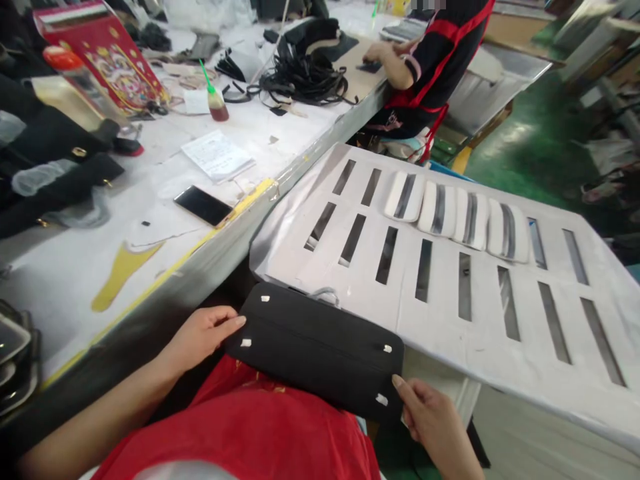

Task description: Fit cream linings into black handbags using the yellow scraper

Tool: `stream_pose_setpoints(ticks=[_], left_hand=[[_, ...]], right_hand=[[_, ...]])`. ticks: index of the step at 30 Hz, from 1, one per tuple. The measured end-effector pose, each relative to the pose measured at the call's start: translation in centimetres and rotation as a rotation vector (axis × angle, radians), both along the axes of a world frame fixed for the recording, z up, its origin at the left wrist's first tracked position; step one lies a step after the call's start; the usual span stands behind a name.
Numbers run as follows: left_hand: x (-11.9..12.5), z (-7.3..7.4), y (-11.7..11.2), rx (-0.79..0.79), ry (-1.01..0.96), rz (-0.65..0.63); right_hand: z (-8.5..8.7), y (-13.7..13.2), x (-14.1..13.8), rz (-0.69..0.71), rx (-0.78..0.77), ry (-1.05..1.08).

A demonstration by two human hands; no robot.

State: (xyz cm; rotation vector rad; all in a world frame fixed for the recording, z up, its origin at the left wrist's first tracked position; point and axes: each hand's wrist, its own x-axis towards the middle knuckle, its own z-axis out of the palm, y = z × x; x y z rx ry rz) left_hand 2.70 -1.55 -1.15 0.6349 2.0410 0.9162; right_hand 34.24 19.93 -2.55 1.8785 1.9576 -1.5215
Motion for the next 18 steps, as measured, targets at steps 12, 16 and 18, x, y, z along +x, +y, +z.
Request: stream_pose_setpoints(ticks=[12, 16, 18], left_hand=[[-1.0, -1.3, -0.3, 0.031, 0.008, 0.012], [-1.2, -1.4, -0.5, 0.038, 0.032, 0.019], [-1.2, -1.4, -0.6, 0.044, 0.031, 0.019]], right_hand=[[0.1, 0.6, -0.2, 0.090, -0.033, -0.126], [0.4, 0.6, -0.5, 0.111, -0.041, -0.132], [0.5, 0.5, -0.5, 0.115, -0.041, -0.135]])
